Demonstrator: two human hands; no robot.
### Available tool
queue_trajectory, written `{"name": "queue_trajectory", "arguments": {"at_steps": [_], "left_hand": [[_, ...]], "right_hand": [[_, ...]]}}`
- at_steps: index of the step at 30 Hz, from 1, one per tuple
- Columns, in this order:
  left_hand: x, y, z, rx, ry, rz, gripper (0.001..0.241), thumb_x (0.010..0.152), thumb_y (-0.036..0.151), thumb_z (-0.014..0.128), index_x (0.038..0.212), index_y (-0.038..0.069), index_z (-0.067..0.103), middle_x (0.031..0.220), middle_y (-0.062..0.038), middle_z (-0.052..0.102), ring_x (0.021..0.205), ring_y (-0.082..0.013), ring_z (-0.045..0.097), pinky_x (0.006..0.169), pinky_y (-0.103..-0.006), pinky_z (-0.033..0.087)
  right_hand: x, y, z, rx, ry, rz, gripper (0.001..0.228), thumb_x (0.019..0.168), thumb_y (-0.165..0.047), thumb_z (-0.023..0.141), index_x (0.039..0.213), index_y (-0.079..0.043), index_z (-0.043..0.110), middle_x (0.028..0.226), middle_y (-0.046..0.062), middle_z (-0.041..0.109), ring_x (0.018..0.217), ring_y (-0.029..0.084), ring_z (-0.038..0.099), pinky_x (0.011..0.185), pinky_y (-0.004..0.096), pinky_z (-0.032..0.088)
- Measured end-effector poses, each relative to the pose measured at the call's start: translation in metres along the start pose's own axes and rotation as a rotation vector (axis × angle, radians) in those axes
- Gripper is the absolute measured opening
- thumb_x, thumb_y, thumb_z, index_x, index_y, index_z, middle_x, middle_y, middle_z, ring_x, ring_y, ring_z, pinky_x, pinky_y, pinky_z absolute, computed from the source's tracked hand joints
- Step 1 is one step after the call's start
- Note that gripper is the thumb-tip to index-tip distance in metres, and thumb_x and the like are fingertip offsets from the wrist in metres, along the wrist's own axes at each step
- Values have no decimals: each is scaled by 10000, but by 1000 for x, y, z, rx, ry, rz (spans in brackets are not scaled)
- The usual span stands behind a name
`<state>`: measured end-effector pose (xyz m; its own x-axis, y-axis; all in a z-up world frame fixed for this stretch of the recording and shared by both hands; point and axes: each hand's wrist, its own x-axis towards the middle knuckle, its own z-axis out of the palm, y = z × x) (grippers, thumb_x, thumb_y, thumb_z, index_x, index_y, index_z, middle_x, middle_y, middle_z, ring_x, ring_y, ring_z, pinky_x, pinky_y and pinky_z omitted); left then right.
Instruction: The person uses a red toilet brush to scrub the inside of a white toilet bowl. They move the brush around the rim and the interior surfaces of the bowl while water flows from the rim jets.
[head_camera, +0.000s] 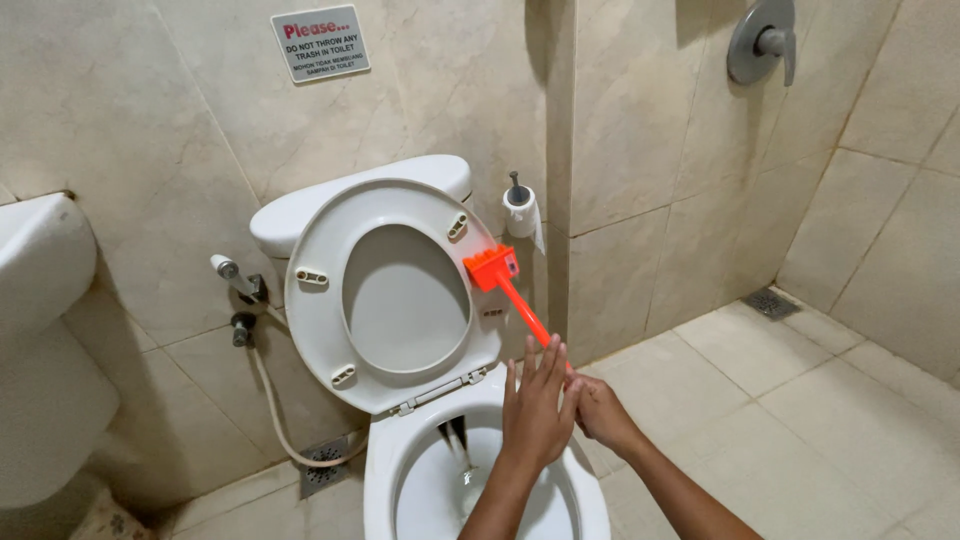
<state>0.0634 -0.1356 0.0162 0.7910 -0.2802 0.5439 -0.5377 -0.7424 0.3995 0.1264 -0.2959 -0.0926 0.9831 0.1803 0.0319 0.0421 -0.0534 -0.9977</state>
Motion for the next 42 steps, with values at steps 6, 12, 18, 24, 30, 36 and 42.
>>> {"name": "queue_trajectory", "arguments": {"at_steps": [6,12,18,24,30,36,42], "left_hand": [[-12,3,19,-51,-104,-51,594,1056,376,469,1541,37,419,1665,-91,329,1568,-358,168,1218,-592,104],[13,0,-6,-24,12,-11,588,1040,365,488,1532,47,447,1648,-88,365,1554,-337,214,1218,-587,116],[31,8,-33,-20,123,30,577,1051,346,507,1543,51,453,1651,-85,383,1566,-342,210,1223,-567,139],[21,21,-31,9,81,28,592,1037,341,506,1549,50,436,1661,-82,362,1571,-327,203,1226,-578,114],[16,27,-45,-26,143,27,615,1048,350,500,1568,33,412,1681,-99,331,1582,-335,175,1237,-560,127],[20,19,-67,33,219,31,615,1055,364,498,1563,27,414,1680,-117,326,1584,-349,172,1238,-557,133],[21,12,-81,73,175,-8,597,1039,359,493,1529,22,444,1659,-114,350,1571,-378,148,1206,-576,131]], "right_hand": [[-13,6,-9,-78,33,-54,364,1037,-358,398,1039,-108,663,602,-68,508,467,48,417,425,249,365],[3,-37,6,-115,89,-87,470,1085,-404,402,984,-30,669,594,-35,505,485,59,442,432,266,366],[-9,-110,21,-192,114,12,456,1063,-418,371,992,-96,686,575,-31,507,456,74,438,414,275,382],[-20,-92,21,48,100,-27,431,1058,-369,402,1394,-205,616,581,-46,503,442,56,365,401,258,302],[-16,-100,26,2,59,-89,456,1064,-339,439,1398,-124,662,600,-60,525,454,45,414,400,255,337],[-4,-109,42,73,15,-77,506,1145,-399,429,1017,36,654,591,-35,485,440,64,395,385,272,302],[-10,-138,67,69,12,-75,399,1054,-375,414,979,-83,677,544,-37,478,391,74,386,359,289,291]]}}
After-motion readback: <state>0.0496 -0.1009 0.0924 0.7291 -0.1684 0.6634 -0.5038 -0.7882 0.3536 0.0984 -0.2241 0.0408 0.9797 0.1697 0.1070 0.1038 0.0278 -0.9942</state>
